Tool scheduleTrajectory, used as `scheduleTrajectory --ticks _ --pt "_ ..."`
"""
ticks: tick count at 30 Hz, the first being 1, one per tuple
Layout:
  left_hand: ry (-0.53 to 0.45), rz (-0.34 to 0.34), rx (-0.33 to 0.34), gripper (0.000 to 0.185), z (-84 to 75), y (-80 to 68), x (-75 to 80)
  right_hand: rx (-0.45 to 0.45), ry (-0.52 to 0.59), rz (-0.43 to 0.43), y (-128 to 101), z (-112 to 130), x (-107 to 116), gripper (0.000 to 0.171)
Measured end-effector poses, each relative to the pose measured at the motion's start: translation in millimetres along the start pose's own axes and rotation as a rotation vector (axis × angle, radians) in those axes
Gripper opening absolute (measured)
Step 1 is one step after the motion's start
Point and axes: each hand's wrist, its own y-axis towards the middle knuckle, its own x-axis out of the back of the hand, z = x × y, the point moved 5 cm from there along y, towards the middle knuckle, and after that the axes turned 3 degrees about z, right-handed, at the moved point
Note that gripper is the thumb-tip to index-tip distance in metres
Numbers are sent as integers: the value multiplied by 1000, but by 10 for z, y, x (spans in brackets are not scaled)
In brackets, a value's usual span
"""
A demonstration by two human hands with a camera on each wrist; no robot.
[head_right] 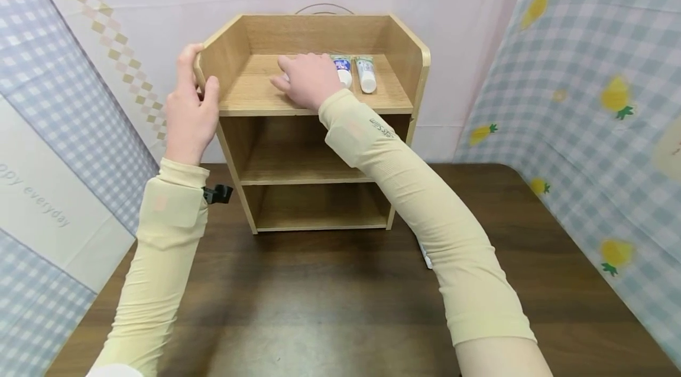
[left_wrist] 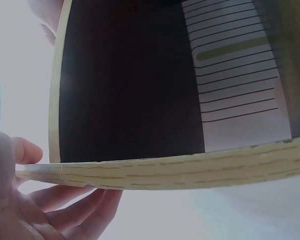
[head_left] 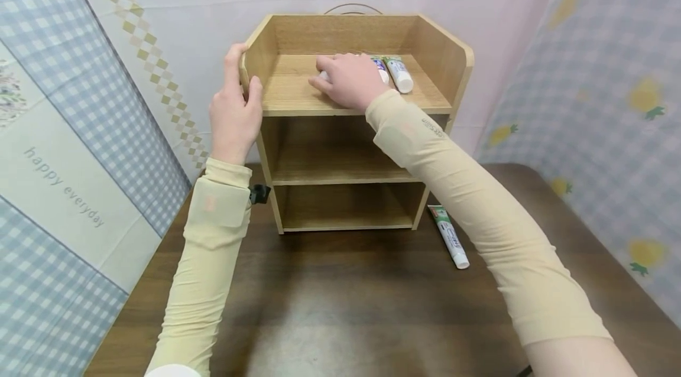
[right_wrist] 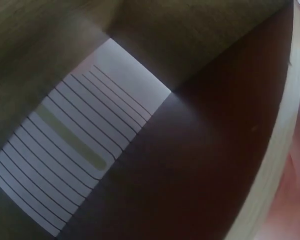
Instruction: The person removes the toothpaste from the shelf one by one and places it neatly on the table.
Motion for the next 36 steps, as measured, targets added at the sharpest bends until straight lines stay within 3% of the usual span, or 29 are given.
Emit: scheduleTrajectory --ticks 8,16,24,29,36 --pt "-15 -1 -3 48 -8 12 -25 48 -21 -97 -80 12 -33 33" --pt "-10 -11 -10 48 -7 43 -14 87 -62 -141 -266 113 10 32" --pt "-11 -14 2 49 13 45 -2 148 -196 -355 -470 264 11 31" --pt "-10 -14 8 49 22 52 12 151 -187 -473 -552 296 -11 23" --pt "-21 -14 21 51 30 37 23 156 -168 -579 -643 293 -58 32"
